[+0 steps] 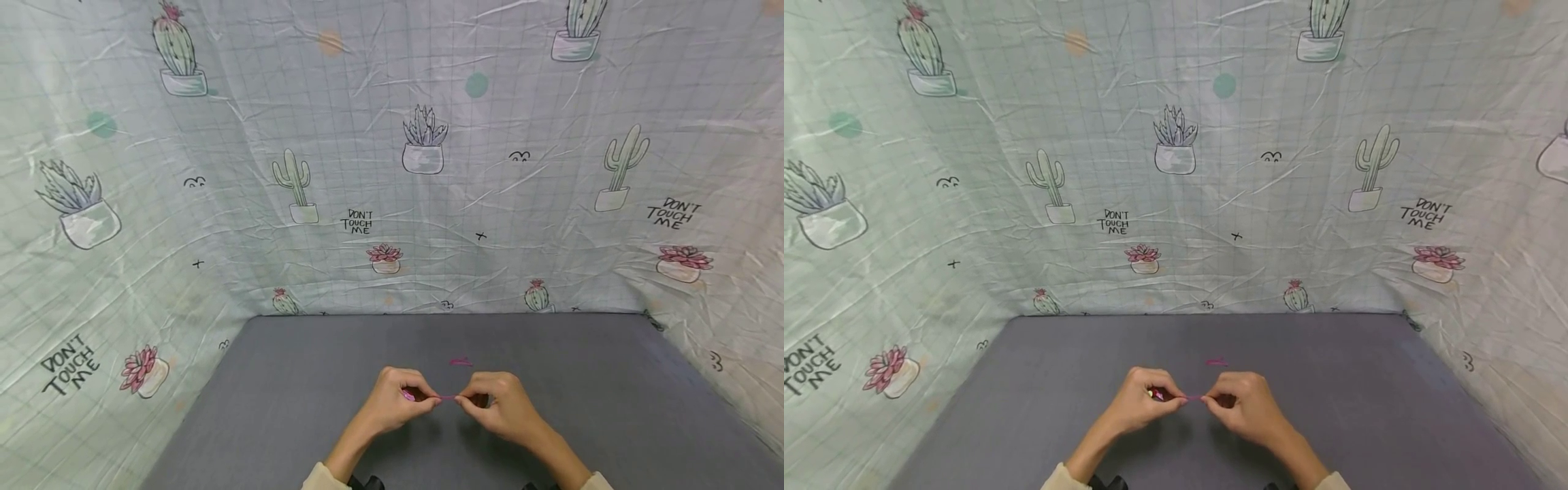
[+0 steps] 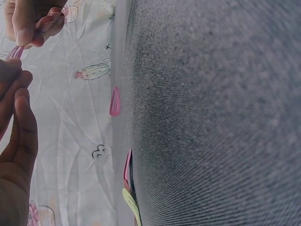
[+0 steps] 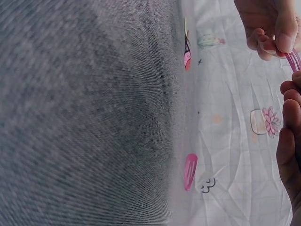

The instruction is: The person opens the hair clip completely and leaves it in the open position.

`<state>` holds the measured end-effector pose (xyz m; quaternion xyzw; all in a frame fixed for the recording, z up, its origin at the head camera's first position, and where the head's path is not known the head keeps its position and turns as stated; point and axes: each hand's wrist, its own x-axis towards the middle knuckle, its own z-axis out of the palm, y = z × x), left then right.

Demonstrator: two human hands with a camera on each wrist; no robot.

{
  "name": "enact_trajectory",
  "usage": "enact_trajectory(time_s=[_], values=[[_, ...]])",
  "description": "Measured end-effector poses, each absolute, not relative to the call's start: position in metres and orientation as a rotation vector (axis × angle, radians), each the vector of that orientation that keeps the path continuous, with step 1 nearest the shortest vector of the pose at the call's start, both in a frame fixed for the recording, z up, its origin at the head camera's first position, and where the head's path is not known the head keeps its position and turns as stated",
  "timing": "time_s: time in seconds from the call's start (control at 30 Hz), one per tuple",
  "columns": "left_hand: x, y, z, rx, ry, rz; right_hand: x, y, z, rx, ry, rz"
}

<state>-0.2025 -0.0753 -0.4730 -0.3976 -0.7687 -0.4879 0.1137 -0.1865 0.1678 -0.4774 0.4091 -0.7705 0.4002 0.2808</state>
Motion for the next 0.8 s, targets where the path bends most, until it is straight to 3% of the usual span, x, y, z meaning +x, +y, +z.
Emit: enact_trajectory(time_s=[0.8], values=[[-0.2026, -0.0768, -0.4727, -1.185, -2.249, -1.401, -0.1869, 0.1645, -0.4837, 1.048, -2.056, 1.039]])
